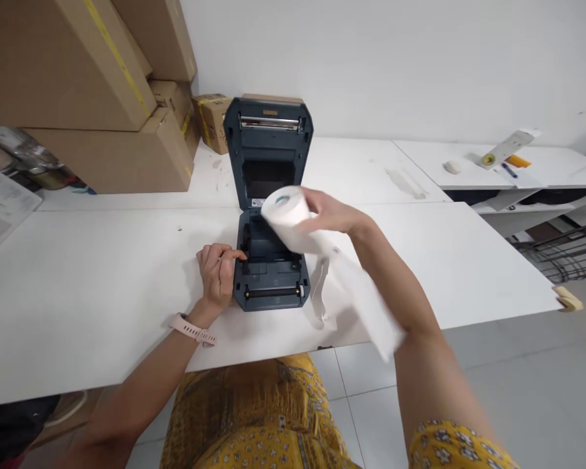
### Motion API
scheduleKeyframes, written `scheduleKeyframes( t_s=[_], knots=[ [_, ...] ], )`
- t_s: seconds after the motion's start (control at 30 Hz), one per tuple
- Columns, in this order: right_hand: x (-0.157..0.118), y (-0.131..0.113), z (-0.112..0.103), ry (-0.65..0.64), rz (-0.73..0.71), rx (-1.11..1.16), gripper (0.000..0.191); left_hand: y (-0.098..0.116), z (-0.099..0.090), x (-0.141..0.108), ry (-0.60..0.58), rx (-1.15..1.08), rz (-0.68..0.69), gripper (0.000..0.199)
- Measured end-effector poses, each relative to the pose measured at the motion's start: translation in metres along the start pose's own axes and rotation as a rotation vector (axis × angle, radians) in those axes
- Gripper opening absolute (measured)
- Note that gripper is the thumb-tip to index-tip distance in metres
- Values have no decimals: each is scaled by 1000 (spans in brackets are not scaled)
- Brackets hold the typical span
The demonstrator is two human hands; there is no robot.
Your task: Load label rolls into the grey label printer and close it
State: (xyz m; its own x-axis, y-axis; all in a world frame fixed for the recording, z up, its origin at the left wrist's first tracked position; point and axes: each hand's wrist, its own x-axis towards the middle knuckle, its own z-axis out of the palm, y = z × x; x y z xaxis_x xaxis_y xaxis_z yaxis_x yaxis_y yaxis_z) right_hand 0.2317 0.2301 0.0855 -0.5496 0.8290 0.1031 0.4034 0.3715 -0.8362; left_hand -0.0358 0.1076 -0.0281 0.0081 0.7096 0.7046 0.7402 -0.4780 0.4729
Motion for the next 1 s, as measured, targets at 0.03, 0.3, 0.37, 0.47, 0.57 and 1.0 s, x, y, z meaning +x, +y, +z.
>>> scheduleKeyframes(
  t_s=[0.03,0.3,0.37,0.47,0.57,1.0],
  knots=[
    [6,-12,5,-100,-7,-106,73,0,0,0,-3,-4,-4,59],
    [26,-38,45,-375,-27,-733,65,1,2,-1,2,-17,-5,55],
    [28,-34,52,-415,-8,-750,66,2,2,-1,19,-32,2,54],
    [32,-22,60,-467,22,-743,71,1,3,-1,23,-37,13,52],
    [31,-12,62,-451,-43,-715,79,1,3,-1,8,-38,8,53],
    [-110,-27,115,-104,-293,-610,54,4,1,-1,-19,-20,-25,55]
  ],
)
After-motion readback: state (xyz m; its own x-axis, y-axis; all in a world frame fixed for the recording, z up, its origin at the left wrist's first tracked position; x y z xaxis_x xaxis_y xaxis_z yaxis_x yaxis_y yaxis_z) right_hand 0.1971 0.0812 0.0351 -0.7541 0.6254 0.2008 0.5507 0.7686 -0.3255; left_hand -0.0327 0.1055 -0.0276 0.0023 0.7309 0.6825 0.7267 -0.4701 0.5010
